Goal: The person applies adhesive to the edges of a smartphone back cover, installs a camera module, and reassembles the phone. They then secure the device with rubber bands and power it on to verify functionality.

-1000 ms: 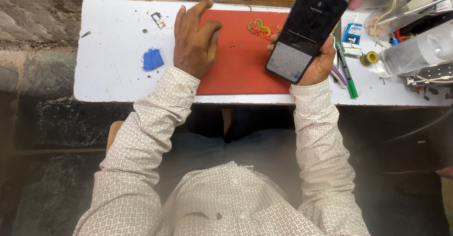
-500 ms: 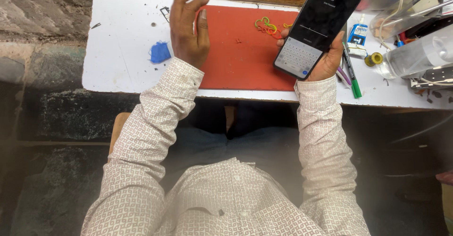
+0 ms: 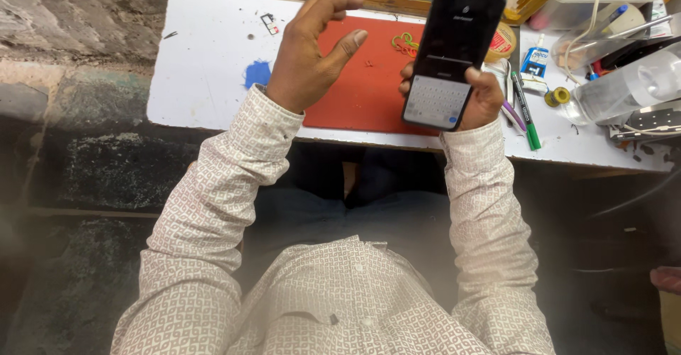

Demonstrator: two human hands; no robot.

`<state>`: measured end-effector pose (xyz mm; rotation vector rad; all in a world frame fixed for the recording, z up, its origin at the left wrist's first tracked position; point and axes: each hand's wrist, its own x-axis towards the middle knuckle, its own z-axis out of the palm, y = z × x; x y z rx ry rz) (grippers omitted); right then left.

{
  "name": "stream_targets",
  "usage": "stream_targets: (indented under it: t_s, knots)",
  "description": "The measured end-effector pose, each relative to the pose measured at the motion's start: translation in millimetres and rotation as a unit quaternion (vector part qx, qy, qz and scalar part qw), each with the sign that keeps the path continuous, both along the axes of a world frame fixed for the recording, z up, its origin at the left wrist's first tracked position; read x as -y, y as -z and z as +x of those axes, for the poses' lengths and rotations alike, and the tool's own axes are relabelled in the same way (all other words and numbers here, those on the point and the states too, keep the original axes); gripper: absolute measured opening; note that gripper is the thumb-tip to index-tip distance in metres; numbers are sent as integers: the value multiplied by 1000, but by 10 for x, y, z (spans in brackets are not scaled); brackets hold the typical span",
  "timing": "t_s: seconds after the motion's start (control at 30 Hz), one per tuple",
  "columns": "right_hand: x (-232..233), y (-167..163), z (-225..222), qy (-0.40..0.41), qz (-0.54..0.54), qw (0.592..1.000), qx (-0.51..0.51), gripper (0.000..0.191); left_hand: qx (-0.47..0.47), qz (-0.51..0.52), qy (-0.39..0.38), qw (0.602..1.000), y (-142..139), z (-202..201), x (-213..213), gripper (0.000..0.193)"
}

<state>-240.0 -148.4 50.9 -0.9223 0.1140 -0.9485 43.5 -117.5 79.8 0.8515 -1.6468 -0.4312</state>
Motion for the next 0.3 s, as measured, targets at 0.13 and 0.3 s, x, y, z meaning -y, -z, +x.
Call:
stream_targets:
  t_s: [0.13,0.3]
  knots:
    - [-202,-91,163,-24,7,999,-31,63,6,68,48,997,-70,10,-8,40]
    - [-428,-209,579,-108,53,993,-2,74,14,175,219,960,-27,192,228,37]
